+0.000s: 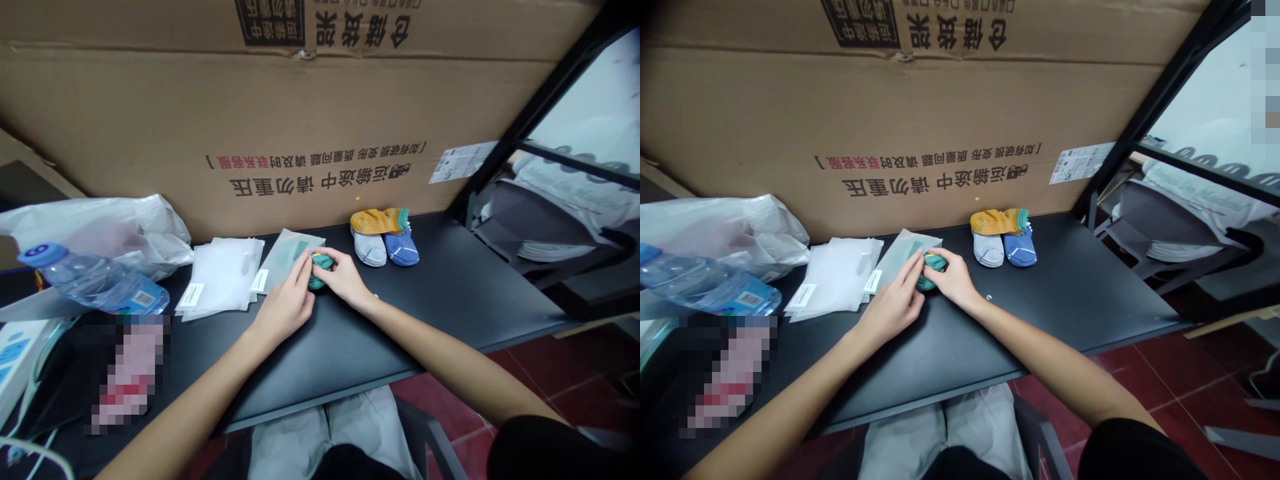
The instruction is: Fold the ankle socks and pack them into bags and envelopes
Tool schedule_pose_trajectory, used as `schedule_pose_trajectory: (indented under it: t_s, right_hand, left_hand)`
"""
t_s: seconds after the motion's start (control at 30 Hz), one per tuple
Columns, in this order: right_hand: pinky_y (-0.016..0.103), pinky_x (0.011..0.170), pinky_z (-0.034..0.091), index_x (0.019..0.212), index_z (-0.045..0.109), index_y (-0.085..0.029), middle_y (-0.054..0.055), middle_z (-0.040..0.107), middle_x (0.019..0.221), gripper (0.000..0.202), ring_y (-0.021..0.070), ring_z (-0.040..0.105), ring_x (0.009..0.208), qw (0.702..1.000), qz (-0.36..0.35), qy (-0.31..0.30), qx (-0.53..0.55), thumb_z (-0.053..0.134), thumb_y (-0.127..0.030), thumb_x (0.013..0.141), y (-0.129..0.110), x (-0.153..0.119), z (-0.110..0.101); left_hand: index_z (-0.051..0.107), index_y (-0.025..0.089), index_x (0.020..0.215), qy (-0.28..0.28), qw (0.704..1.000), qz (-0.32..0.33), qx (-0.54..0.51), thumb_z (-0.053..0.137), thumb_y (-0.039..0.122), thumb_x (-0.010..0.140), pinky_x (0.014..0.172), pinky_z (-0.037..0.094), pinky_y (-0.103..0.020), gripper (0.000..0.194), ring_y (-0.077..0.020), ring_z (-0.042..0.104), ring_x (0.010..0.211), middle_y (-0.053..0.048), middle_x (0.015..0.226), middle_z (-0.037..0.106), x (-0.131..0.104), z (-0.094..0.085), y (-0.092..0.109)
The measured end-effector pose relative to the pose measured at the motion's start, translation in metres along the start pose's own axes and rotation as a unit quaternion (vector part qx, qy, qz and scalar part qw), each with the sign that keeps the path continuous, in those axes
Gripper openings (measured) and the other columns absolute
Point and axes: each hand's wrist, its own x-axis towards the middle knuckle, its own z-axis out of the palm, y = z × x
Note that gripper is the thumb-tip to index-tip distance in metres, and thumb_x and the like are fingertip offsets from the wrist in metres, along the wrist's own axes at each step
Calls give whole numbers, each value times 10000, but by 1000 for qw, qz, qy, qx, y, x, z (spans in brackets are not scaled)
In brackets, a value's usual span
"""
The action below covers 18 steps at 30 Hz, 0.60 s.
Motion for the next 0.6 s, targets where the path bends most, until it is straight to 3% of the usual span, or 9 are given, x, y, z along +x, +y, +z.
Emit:
schedule_pose_trajectory:
  t_s: [0.1, 0.27, 0.37, 0.5, 0.6]
  right_hand:
    - [394, 1022, 566, 1243, 722, -175, 102, 776, 1221, 434, 246, 725, 1094, 1000, -5, 23, -14, 762, -290, 826, 4, 1, 1]
    - [402, 1053, 536, 1299, 692, -210, 91, 741, 1275, 468, 251, 693, 1161, 996, -53, -22, -75, 724, -248, 834, 4, -5, 5]
    - [406, 1051, 530, 1284, 695, -214, 90, 734, 1244, 460, 256, 690, 1156, 994, -58, -18, -91, 717, -225, 824, 3, -7, 6]
    - [365, 1005, 546, 1273, 691, -225, 79, 715, 1247, 571, 239, 695, 1117, 994, -51, -11, -101, 641, -70, 725, 1, -8, 4]
    - [339, 959, 552, 1238, 693, -217, 74, 713, 1243, 534, 234, 689, 1090, 995, -48, -46, -72, 675, -100, 717, -2, -5, 0]
  left_hand:
    - [132, 225, 1733, 6, 999, 16, -49, 469, 123, 940, 857, 666, -401, 868, -266, 772, 964, -192, 1767, 229, -2, 5, 5]
    - [156, 253, 1728, 22, 989, 15, -145, 469, 136, 974, 924, 659, -387, 824, -242, 740, 1056, -179, 1767, 226, -3, 4, 7]
    - [262, 275, 1690, 24, 980, 20, -198, 475, 112, 968, 931, 654, -372, 771, -195, 722, 1005, -159, 1737, 293, -3, 2, 7]
    - [451, 297, 1571, -3, 969, 49, -242, 505, 116, 973, 796, 651, -329, 628, -124, 673, 803, -155, 1687, 367, -2, -1, 10]
    - [618, 261, 1384, 20, 962, 72, -262, 535, 198, 1017, 810, 624, -315, 382, -148, 689, 893, -143, 1624, 459, 4, -10, 1]
